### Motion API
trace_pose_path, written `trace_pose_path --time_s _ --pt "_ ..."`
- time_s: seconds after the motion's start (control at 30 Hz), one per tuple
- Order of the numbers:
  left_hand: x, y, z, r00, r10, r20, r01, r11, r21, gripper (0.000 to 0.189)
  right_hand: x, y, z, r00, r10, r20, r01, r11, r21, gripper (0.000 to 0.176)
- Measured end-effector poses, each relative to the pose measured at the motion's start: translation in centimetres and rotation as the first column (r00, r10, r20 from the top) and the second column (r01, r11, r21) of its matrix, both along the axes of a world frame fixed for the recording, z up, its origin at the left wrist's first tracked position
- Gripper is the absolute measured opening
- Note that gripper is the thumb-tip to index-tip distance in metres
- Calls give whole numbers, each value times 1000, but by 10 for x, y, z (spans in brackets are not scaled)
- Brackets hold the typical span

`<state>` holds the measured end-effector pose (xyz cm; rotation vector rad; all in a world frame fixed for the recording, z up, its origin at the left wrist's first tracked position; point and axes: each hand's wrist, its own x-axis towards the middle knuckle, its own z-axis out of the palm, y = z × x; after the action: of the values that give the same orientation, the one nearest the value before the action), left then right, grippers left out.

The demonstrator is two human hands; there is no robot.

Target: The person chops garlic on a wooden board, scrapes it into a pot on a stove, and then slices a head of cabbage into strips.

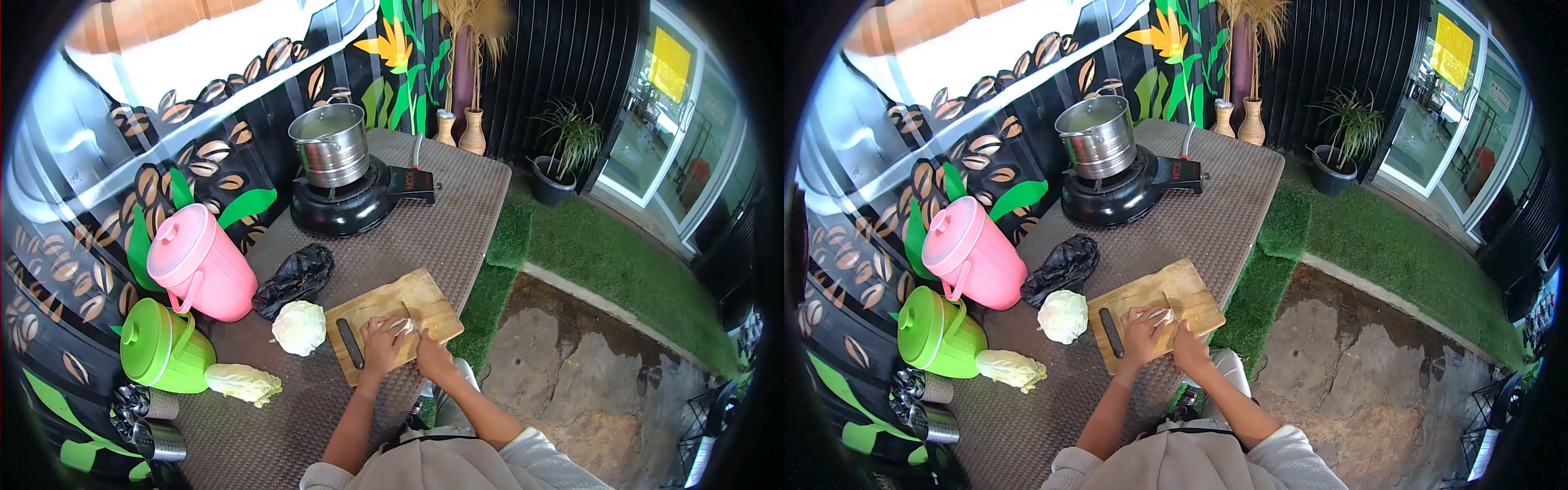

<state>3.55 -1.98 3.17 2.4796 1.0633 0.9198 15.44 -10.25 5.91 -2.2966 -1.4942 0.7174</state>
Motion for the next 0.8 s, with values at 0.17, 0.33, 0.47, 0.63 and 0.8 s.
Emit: trace_pose_path --time_s 0.17,0.33,0.47,0.63,0.8 --pt "-1 3 -7 1000 -10 3 10 999 43 28 -7 0 -16 997 -72 -3 72 997 -8 30" --pt "0 -1 -2 1000 -10 10 10 1000 5 28 1 2 -4 1000 16 24 -17 998 53 36" --pt "-1 1 -3 999 -14 33 13 1000 26 25 -12 -4 -14 995 -96 22 95 994 48 35" --pt "0 -2 -3 1000 0 30 0 1000 12 26 -1 6 -8 1000 -1 12 1 1000 27 40" --pt "-1 0 -5 999 1 36 -2 1000 32 27 -18 -10 -12 996 -67 54 64 996 59 40"
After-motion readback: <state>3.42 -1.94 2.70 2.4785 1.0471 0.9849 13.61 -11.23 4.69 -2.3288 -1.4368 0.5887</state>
